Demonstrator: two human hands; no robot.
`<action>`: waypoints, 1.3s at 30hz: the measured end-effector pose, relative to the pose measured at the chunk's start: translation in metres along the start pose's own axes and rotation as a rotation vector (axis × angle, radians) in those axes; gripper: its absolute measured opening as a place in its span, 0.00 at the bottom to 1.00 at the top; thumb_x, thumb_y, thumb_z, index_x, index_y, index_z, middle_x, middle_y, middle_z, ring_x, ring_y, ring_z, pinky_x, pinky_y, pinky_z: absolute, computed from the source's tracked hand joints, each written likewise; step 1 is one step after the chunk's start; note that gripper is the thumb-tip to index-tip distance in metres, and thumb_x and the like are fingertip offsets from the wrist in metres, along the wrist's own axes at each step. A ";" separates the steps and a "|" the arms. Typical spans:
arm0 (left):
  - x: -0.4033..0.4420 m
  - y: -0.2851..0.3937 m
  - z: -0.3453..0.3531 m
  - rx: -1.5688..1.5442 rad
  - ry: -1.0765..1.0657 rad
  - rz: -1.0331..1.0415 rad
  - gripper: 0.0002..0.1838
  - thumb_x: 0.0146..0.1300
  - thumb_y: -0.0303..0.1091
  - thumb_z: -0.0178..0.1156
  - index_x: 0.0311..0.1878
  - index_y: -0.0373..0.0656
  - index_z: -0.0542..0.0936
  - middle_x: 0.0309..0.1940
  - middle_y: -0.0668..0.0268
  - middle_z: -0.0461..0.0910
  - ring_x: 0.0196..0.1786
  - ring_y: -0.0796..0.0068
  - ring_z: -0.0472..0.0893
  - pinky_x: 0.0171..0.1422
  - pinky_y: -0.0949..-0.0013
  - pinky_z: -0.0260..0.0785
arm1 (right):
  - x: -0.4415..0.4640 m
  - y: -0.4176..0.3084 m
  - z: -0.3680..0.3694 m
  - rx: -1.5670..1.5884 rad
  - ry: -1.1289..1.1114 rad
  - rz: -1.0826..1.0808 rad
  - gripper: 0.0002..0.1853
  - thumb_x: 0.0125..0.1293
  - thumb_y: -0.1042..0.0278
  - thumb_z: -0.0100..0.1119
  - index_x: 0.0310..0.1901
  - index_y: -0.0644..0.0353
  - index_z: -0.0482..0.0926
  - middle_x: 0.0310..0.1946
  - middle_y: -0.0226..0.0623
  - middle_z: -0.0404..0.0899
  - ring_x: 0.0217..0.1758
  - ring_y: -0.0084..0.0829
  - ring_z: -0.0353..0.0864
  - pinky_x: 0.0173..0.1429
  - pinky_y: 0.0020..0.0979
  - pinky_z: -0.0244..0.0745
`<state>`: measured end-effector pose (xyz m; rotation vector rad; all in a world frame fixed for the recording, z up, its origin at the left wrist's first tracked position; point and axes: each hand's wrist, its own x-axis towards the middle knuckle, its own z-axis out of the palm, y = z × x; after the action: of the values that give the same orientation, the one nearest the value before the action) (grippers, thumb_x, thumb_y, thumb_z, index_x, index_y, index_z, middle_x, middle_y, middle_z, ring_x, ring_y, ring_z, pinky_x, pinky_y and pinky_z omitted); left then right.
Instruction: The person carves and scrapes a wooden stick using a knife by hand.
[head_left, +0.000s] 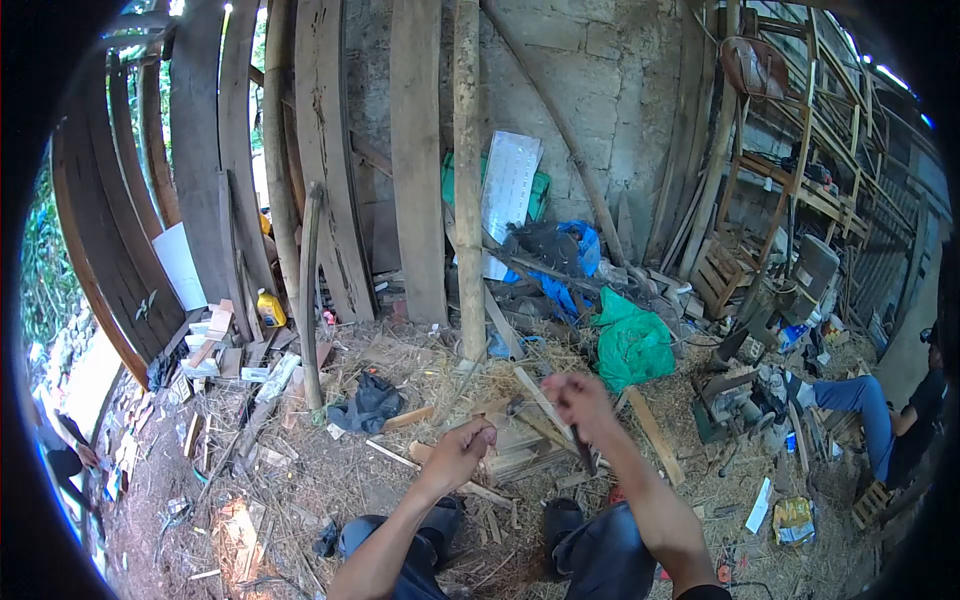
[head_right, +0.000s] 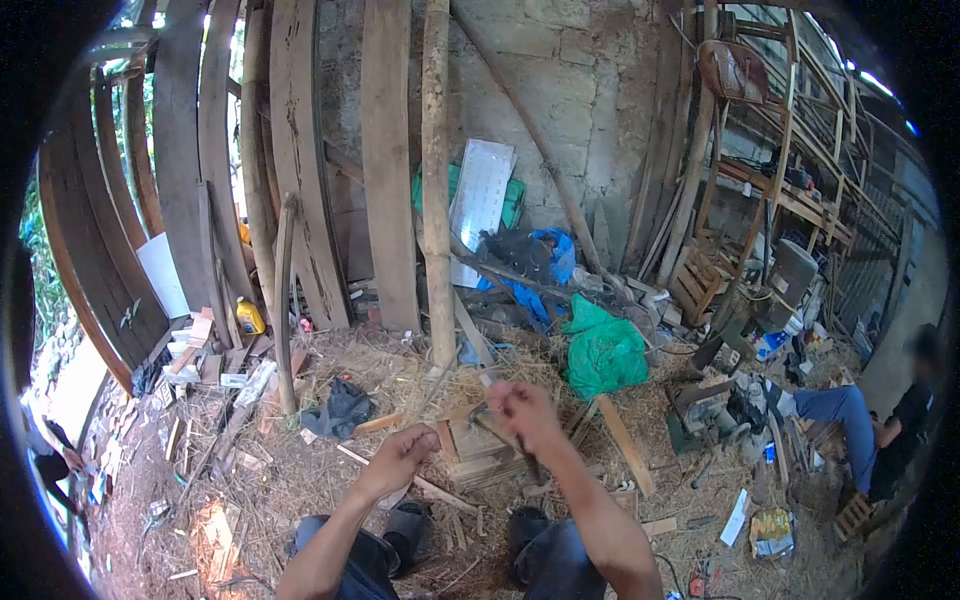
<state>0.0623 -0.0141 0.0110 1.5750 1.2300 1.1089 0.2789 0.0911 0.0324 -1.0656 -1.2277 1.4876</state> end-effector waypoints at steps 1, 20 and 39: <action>-0.002 0.006 -0.002 0.003 -0.001 -0.003 0.09 0.71 0.34 0.48 0.38 0.40 0.73 0.24 0.74 0.68 0.28 0.86 0.65 0.34 0.77 0.60 | 0.005 -0.002 -0.007 0.003 0.000 0.003 0.09 0.68 0.66 0.53 0.37 0.64 0.77 0.21 0.25 0.71 0.14 0.15 0.59 0.17 0.21 0.50; 0.005 0.007 -0.027 -0.512 0.093 -0.100 0.08 0.71 0.37 0.49 0.43 0.42 0.73 0.28 0.70 0.72 0.31 0.79 0.70 0.37 0.74 0.64 | 0.007 0.009 -0.035 0.002 0.127 -0.120 0.09 0.67 0.65 0.53 0.33 0.60 0.78 0.24 0.27 0.74 0.18 0.17 0.64 0.19 0.21 0.56; 0.039 -0.004 -0.045 -0.540 0.635 0.094 0.07 0.67 0.31 0.54 0.43 0.38 0.75 0.35 0.62 0.80 0.37 0.74 0.80 0.44 0.70 0.74 | -0.014 0.018 0.029 -0.770 -0.127 -0.527 0.07 0.59 0.72 0.61 0.38 0.65 0.79 0.29 0.42 0.81 0.29 0.36 0.80 0.35 0.34 0.71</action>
<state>0.0230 0.0285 0.0246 0.8969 1.1040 1.9055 0.2517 0.0700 0.0190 -1.0006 -2.0656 0.6783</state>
